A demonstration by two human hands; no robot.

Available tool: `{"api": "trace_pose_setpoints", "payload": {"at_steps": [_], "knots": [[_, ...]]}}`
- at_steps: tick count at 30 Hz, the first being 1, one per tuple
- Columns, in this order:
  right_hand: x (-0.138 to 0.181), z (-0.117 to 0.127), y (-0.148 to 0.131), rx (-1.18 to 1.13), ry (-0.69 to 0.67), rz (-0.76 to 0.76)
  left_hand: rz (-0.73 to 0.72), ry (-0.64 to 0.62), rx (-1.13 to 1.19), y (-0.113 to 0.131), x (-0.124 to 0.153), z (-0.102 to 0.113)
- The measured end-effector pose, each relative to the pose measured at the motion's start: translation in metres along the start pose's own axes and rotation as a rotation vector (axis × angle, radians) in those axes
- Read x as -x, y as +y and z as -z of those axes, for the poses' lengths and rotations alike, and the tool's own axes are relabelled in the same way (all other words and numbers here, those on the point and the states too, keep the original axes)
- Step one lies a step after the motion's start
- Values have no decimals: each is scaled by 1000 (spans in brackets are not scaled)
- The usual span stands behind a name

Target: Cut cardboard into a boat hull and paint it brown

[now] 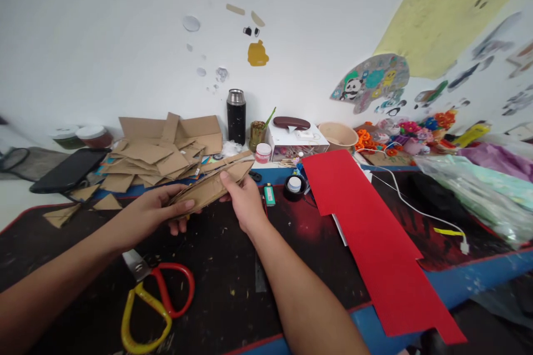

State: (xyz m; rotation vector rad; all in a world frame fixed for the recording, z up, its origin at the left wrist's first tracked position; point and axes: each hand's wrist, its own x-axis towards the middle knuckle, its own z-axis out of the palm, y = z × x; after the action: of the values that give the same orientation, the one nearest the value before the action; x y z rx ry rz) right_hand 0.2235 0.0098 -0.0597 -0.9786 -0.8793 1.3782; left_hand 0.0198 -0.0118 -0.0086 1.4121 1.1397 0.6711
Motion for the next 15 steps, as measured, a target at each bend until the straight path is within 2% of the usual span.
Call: {"api": "trace_pose_setpoints", "payload": {"at_steps": [5, 7, 9, 12, 15], "knots": [[1, -3, 7, -40, 1, -50, 30, -12, 11, -5, 0, 2], [1, -3, 7, -45, 27, -48, 39, 24, 21, -8, -2, 2], [2, -3, 5, -58, 47, -29, 43, 122, 90, -11, -4, 1], [3, -3, 0, -102, 60, -13, 0, 327, 337, -10, -7, 1], [5, -4, -1, -142, 15, -69, -68, 426, 525, -7, -7, 0]]}}
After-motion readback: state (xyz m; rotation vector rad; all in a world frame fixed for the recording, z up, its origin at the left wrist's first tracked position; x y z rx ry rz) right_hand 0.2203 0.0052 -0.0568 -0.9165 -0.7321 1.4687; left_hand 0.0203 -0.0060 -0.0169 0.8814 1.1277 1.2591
